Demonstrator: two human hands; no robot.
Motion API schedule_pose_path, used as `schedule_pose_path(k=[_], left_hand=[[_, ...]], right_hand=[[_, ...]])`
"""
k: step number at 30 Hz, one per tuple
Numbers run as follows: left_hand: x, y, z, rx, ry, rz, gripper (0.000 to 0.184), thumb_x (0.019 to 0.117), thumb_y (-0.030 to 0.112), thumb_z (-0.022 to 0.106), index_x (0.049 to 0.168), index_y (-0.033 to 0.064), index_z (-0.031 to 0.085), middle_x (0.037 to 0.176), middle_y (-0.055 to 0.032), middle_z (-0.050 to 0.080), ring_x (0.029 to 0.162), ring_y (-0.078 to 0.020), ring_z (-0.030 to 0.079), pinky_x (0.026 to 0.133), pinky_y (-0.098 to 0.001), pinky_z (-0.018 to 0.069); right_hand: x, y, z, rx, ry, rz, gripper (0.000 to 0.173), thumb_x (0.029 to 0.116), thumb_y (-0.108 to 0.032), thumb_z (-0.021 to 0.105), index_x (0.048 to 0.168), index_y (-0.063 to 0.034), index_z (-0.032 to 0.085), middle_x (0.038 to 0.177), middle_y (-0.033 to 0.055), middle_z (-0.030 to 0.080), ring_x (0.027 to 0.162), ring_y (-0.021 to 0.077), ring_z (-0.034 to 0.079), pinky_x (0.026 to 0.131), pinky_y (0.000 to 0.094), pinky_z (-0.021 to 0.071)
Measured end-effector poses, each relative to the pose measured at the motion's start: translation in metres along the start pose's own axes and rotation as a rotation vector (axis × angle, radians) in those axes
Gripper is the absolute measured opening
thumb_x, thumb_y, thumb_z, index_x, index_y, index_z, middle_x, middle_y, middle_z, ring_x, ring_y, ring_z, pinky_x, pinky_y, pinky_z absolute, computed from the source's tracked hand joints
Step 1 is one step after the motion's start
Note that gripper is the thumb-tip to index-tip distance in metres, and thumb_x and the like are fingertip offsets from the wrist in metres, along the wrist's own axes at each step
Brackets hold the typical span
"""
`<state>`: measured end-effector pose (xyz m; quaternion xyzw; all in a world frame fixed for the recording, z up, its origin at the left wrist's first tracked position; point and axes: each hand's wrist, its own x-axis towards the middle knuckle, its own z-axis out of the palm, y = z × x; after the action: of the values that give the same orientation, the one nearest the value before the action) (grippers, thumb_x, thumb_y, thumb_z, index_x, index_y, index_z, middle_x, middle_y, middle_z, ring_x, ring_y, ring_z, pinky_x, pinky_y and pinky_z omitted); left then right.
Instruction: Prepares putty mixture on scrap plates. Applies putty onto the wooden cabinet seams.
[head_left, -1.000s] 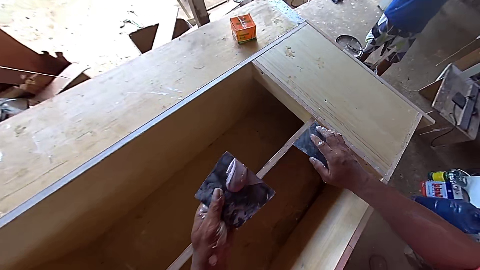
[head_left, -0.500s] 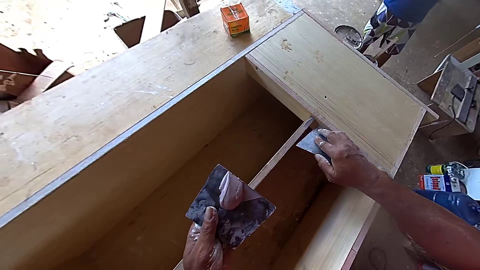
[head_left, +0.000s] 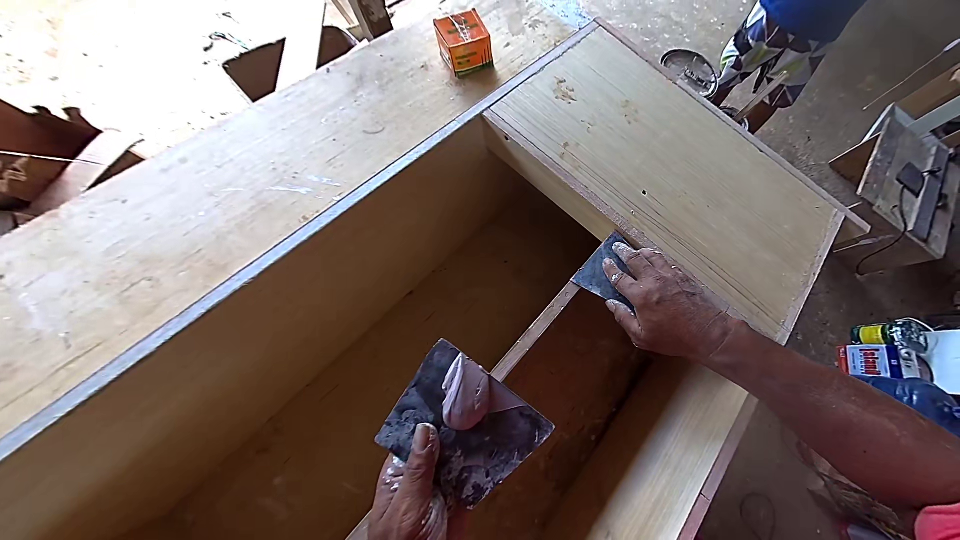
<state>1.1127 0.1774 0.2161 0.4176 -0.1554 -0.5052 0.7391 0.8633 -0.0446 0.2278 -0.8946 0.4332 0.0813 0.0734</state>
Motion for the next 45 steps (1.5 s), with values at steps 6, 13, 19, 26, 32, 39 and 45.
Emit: schedule_pose_path(k=[6,13,19,26,32,39,45], left_hand=[[-0.008,0.005,-0.002,-0.017,0.032,0.005,0.023,0.1068,0.025,0.052,0.117,0.0096,0.065,0.1,-0.0064,0.075,0.092,-0.0137,0.074,0.082,-0.0319,0.063],[-0.022,0.014,-0.016,-0.021,0.043,0.023,0.022,0.1058,0.025,0.054,0.117,0.011,0.068,0.102,-0.0059,0.076,0.093,-0.0138,0.074,0.083,-0.0324,0.0627],[-0.03,0.011,-0.013,-0.018,0.077,0.012,0.022,0.105,0.025,0.056,0.115,0.0092,0.067,0.1,-0.007,0.076,0.09,-0.0143,0.074,0.081,-0.0319,0.0632],[-0.034,0.013,-0.014,-0.053,0.079,0.013,0.022,0.1049,0.022,0.056,0.118,0.0071,0.066,0.102,-0.0096,0.075,0.092,-0.0167,0.075,0.082,-0.0345,0.0634],[-0.037,0.015,-0.012,0.0,0.089,0.018,0.021,0.1053,0.024,0.054,0.113,0.0095,0.069,0.096,-0.0067,0.076,0.085,-0.0131,0.074,0.077,-0.031,0.0636],[-0.043,0.014,-0.012,-0.005,0.088,-0.002,0.021,0.1041,0.025,0.057,0.113,0.01,0.069,0.098,-0.0066,0.076,0.087,-0.0137,0.075,0.078,-0.0313,0.0636],[-0.047,0.014,-0.013,-0.012,0.084,-0.001,0.021,0.1034,0.026,0.059,0.114,0.0104,0.069,0.1,-0.0071,0.076,0.09,-0.0147,0.075,0.081,-0.0329,0.0634]], right_hand=[[0.001,0.001,-0.018,0.042,-0.073,0.018,0.057,0.099,-0.041,0.053,0.147,-0.01,0.057,0.156,0.0203,0.045,0.14,0.0405,0.046,0.109,0.0563,0.0441],[-0.032,0.0,-0.006,0.098,0.164,-0.04,0.056,0.0945,-0.039,0.055,0.143,-0.0096,0.061,0.15,0.0192,0.053,0.139,0.0399,0.048,0.111,0.0558,0.0425],[-0.011,-0.011,0.02,0.087,0.195,-0.067,0.056,0.0967,-0.038,0.055,0.147,-0.0118,0.057,0.159,0.0192,0.043,0.143,0.0418,0.042,0.113,0.0558,0.0402],[-0.027,-0.007,0.004,0.096,0.258,-0.048,0.05,0.0971,-0.038,0.052,0.137,-0.0105,0.067,0.148,0.0191,0.055,0.133,0.0422,0.052,0.107,0.0564,0.0449],[-0.012,-0.005,0.01,0.076,0.14,0.028,0.053,0.098,-0.037,0.053,0.146,-0.0145,0.059,0.155,0.0205,0.047,0.137,0.0449,0.047,0.103,0.0598,0.0468],[-0.022,0.002,0.001,0.097,0.234,-0.018,0.051,0.0976,-0.037,0.052,0.142,-0.0132,0.063,0.153,0.0207,0.049,0.139,0.0441,0.046,0.108,0.0596,0.0431],[-0.003,0.002,0.006,0.056,0.179,-0.027,0.052,0.099,-0.038,0.051,0.144,-0.0139,0.06,0.156,0.0203,0.046,0.143,0.0447,0.041,0.11,0.0602,0.0405]])
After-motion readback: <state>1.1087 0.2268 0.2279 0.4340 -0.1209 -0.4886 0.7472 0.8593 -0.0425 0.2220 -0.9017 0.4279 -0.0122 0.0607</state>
